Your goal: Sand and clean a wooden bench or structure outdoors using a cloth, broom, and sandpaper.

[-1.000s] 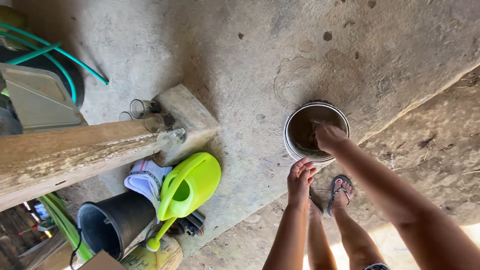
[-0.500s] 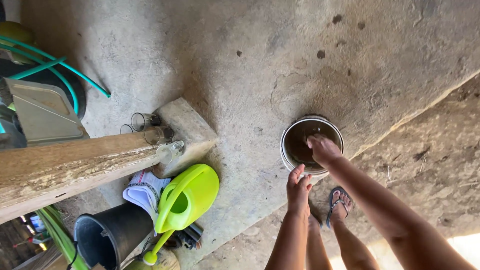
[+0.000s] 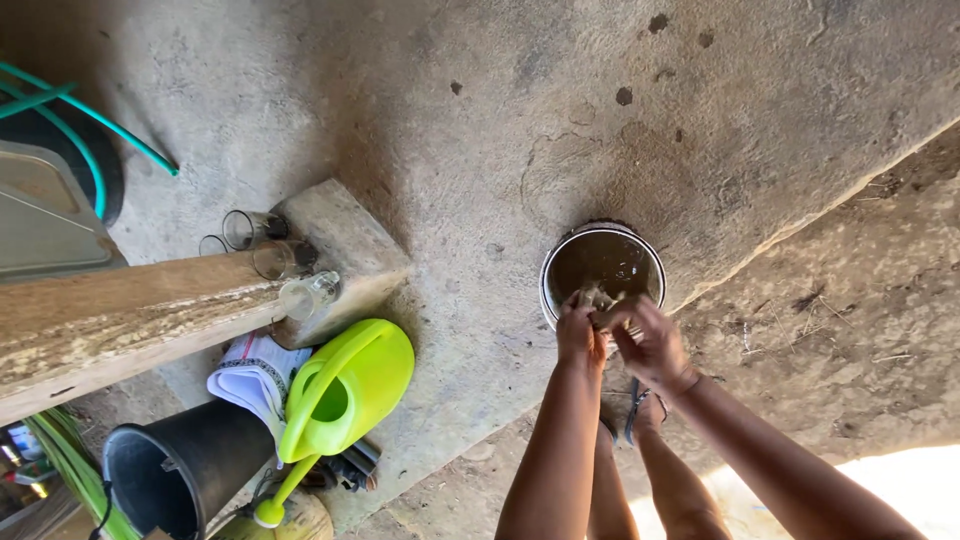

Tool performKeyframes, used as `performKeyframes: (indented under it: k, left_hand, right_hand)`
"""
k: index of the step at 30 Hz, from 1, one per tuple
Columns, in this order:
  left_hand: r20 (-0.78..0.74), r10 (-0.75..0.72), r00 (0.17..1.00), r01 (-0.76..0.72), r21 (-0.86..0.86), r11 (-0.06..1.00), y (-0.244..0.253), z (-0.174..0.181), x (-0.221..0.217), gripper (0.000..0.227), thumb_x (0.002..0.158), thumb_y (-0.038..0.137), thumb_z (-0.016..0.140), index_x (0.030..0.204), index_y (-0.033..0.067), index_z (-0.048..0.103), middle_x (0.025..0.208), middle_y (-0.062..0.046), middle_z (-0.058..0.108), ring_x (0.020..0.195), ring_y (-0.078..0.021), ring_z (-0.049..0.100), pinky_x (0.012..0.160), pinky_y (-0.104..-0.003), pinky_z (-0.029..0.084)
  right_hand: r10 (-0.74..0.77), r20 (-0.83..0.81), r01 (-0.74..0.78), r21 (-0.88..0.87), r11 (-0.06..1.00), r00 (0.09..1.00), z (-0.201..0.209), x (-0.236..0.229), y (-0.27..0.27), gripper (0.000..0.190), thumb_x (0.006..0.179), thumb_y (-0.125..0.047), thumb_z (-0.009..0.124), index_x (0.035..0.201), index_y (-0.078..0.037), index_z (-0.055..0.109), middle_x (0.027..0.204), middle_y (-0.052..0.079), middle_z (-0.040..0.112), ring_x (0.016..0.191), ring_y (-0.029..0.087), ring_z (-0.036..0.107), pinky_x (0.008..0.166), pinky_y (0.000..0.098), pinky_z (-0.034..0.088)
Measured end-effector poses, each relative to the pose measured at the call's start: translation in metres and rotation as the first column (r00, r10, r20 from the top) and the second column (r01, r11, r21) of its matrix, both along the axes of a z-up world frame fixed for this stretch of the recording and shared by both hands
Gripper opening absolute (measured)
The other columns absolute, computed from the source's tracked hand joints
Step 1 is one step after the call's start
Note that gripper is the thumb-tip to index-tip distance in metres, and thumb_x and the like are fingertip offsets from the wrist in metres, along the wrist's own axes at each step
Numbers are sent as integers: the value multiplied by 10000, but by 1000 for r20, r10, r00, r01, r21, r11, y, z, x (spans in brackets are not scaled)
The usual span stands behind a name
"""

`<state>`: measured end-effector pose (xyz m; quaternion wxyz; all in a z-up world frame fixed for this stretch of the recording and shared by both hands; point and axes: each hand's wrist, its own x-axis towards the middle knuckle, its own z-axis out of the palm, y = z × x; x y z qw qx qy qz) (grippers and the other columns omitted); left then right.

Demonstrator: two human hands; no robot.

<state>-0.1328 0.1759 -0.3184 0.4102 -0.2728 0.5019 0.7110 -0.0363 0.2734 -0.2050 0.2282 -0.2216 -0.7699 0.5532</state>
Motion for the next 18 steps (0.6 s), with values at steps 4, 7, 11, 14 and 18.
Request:
performKeyframes:
  k: [4,7,11,14,18]
  left_hand:
    - [95,-18,995,20,-22,1000,14,40,0,269,1018,124,503,1228,59,659,1108,-127,708,845,-188,716,631,-286,577]
    - [167,31,985,-32,4,999,15,48,4,339,997,141,479,1269,55,663,1201,-122,723,1018,-210,735,802,-326,613]
    - [103,-34,994,47,-128,991,21,44,5,432,1040,416,500,1333,131,637,1288,-30,693,1149,-165,662,924,-334,520]
    - [-32,-75,997,76,25,997,27,52,4,600,1030,566,429,1429,122,493,1376,-79,610,1302,-235,575,1095,-381,467]
    - [-50,-98,994,93,-100,991,31,59,5,782,980,702,323,1565,186,278,1559,-85,461,1430,-239,464,1179,-374,370]
  right_hand:
    - [-259,200,262,11,965,945,-22,-25,14,299,860,-30,671,1153,8,631,1101,148,649,1018,312,659,895,413,545]
    - [-255,108,254,22,967,961,-60,-34,12,497,848,19,636,1344,22,651,1369,237,578,1248,434,531,1019,507,451]
    - [-173,79,171,-766,620,982,-36,-43,4,377,1040,-165,496,1357,-80,681,1297,49,723,1204,172,653,1040,298,482]
    - [-211,344,403,-794,455,915,-25,-46,-4,358,1006,-251,684,1322,-84,704,1103,93,684,905,212,592,767,357,508]
    - [-263,211,322,-794,515,941,-34,-46,-12,377,898,-250,758,1237,-99,692,1111,43,733,986,113,687,849,276,584]
